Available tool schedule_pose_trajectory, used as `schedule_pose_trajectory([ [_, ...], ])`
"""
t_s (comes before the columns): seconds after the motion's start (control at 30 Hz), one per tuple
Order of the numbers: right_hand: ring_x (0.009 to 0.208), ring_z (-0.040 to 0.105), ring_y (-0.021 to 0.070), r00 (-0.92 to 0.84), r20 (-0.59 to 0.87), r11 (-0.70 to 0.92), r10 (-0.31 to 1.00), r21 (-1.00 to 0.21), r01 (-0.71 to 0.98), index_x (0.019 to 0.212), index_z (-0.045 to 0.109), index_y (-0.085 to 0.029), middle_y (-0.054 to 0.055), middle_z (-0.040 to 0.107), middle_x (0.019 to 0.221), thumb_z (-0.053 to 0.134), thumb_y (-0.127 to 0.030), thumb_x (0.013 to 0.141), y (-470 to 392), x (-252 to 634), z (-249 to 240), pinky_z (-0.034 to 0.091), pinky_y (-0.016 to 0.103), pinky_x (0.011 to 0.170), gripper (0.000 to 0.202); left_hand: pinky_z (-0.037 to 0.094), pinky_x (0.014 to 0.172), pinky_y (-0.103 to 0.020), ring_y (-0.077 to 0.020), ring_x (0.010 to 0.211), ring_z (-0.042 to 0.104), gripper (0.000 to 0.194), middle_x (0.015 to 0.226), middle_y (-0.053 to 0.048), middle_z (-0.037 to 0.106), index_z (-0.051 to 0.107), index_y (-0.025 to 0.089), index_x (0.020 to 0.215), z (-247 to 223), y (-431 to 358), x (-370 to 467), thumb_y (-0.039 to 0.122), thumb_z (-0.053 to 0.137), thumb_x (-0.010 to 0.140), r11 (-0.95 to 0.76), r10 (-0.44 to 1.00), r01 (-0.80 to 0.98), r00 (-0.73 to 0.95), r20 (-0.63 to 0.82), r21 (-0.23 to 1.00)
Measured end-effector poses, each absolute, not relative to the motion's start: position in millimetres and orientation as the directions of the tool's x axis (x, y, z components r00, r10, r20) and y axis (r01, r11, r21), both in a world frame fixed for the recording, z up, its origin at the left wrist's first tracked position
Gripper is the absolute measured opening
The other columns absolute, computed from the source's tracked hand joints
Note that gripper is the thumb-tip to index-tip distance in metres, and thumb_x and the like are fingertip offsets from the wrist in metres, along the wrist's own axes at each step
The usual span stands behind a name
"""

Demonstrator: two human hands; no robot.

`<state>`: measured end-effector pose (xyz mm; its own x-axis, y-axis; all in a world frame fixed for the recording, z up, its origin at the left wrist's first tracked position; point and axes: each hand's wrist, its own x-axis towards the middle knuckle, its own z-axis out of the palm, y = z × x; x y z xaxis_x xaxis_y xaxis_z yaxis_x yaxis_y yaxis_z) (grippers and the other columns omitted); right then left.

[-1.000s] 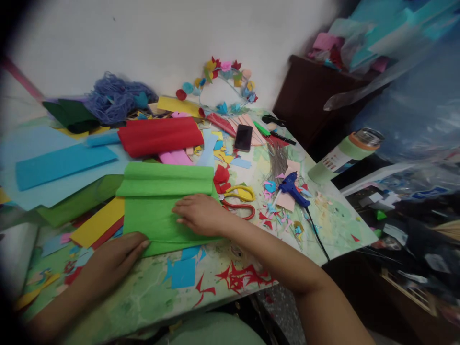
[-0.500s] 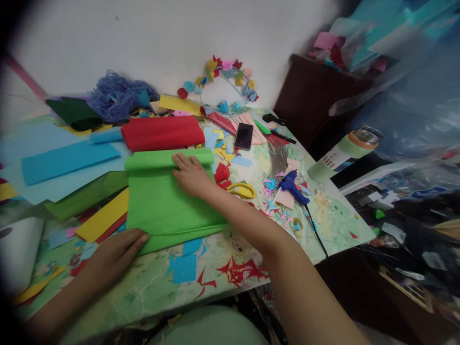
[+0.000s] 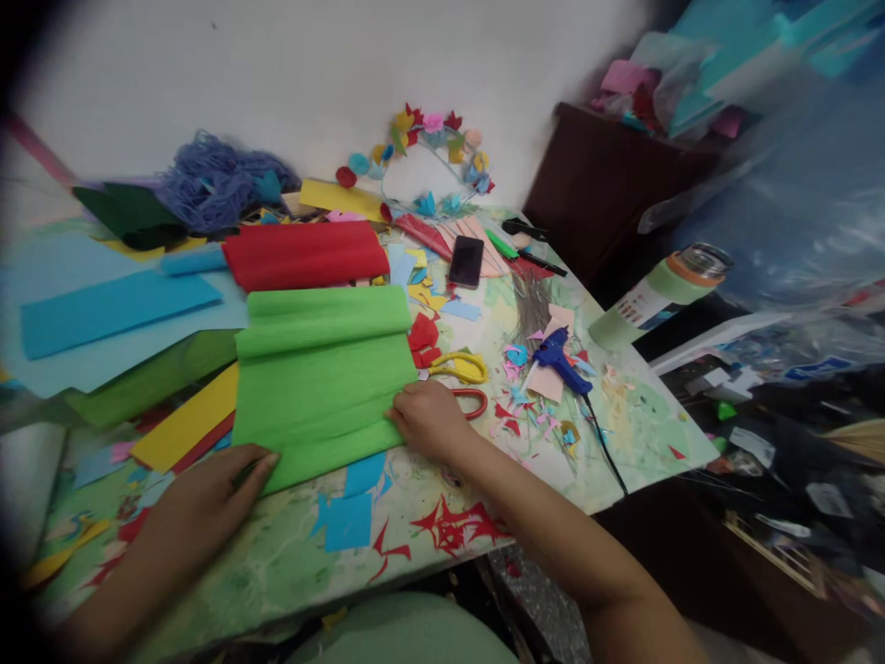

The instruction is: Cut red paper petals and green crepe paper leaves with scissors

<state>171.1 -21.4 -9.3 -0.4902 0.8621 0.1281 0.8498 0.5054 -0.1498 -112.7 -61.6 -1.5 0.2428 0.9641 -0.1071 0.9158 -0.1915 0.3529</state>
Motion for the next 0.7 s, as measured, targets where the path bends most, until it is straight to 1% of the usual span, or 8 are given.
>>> schedule_pose_trajectory([
  [0.13, 0.073, 0.053, 0.019, -0.461, 0.166, 0.485, 0.872, -0.16, 0.86, 0.076, 0.063, -0.014, 0.008, 0.061, 0.074, 0.046, -0.031, 0.094, -21.8, 166.9, -17.7, 0.034, 0.031, 0.069, 0.03, 0.047, 0.069, -0.035, -0.0254, 0.082, 0.065, 0.037, 0.089, -0.009, 0.071, 0.062, 0.018, 0.09, -3.3, -67.1, -109.9, 0.043, 0.034, 0.09, -0.172, 0.975, 0.947, 0.203, -0.088, 0.272],
  [0.23, 0.086, 0.052, 0.0221, -0.515, 0.205, 0.548, 0.832, -0.166, 0.82, 0.088, 0.064, -0.015, 0.011, 0.063, 0.089, 0.042, -0.032, 0.095, -35.0, 159.6, -13.0, 0.035, 0.034, 0.076, 0.029, 0.047, 0.066, -0.035, -0.026, 0.08, 0.066, 0.038, 0.088, -0.009, 0.071, 0.061, 0.018, 0.09, -4.0, -69.2, -108.8, 0.041, 0.031, 0.091, -0.163, 0.982, 0.968, 0.178, -0.065, 0.191],
  [0.3, 0.091, 0.052, 0.0216, -0.644, 0.207, 0.676, 0.736, -0.18, 0.714, 0.098, 0.064, -0.018, 0.01, 0.063, 0.098, 0.042, -0.041, 0.095, -48.8, 153.0, -7.8, 0.036, 0.034, 0.08, 0.032, 0.046, 0.063, -0.034, -0.026, 0.078, 0.066, 0.039, 0.087, -0.009, 0.071, 0.06, 0.018, 0.09, -4.5, -68.7, -108.7, 0.041, 0.029, 0.092, -0.161, 0.982, 0.975, 0.173, -0.07, 0.152],
  [0.37, 0.095, 0.052, 0.0218, -0.779, 0.182, 0.797, 0.6, -0.221, 0.563, 0.113, 0.059, -0.017, 0.011, 0.062, 0.108, 0.041, -0.05, 0.093, -62.0, 146.3, -3.6, 0.037, 0.034, 0.084, 0.042, 0.044, 0.062, -0.033, -0.0257, 0.077, 0.066, 0.038, 0.085, -0.008, 0.071, 0.058, 0.019, 0.088, -5.5, -67.2, -109.4, 0.04, 0.027, 0.093, -0.162, 0.983, 0.978, 0.172, -0.068, 0.128],
  [0.43, 0.111, 0.047, 0.0243, -0.845, 0.167, 0.851, 0.508, -0.251, 0.462, 0.128, 0.05, -0.016, 0.013, 0.054, 0.126, 0.044, -0.06, 0.088, -71.0, 140.8, -2.0, 0.034, 0.037, 0.096, 0.059, 0.044, 0.061, -0.032, -0.0254, 0.076, 0.066, 0.038, 0.083, -0.008, 0.07, 0.058, 0.019, 0.088, -7.0, -65.6, -110.5, 0.04, 0.027, 0.093, -0.165, 0.983, 0.979, 0.173, -0.061, 0.12],
  [0.5, 0.127, 0.037, 0.0263, -0.89, 0.166, 0.891, 0.425, -0.251, 0.378, 0.135, 0.044, -0.019, 0.013, 0.043, 0.141, 0.047, -0.065, 0.084, -74.8, 136.8, -3.0, 0.027, 0.041, 0.104, 0.068, 0.044, 0.061, -0.032, -0.0254, 0.077, 0.067, 0.037, 0.084, -0.008, 0.071, 0.058, 0.02, 0.089, -7.9, -64.6, -111.3, 0.04, 0.027, 0.093, -0.164, 0.983, 0.979, 0.172, -0.056, 0.123],
  [0.6, 0.134, 0.031, 0.0257, -0.94, 0.155, 0.938, 0.304, -0.224, 0.266, 0.133, 0.047, -0.023, 0.01, 0.039, 0.145, 0.047, -0.062, 0.086, -74.5, 134.6, -6.4, 0.025, 0.043, 0.106, 0.061, 0.044, 0.063, -0.033, -0.026, 0.079, 0.067, 0.038, 0.088, -0.009, 0.071, 0.058, 0.019, 0.091, -5.5, -64.4, -110.1, 0.041, 0.026, 0.093, -0.154, 0.984, 0.981, 0.163, -0.076, 0.117],
  [0.7, 0.134, 0.033, 0.0235, -0.946, 0.128, 0.939, 0.299, -0.214, 0.268, 0.129, 0.051, -0.022, 0.009, 0.042, 0.143, 0.043, -0.049, 0.093, -75.1, 140.2, -8.0, 0.026, 0.043, 0.107, 0.046, 0.046, 0.064, -0.033, -0.0263, 0.079, 0.067, 0.038, 0.088, -0.009, 0.071, 0.057, 0.02, 0.091, -1.0, -64.9, -108.5, 0.042, 0.026, 0.092, -0.139, 0.983, 0.983, 0.151, -0.107, 0.116],
])
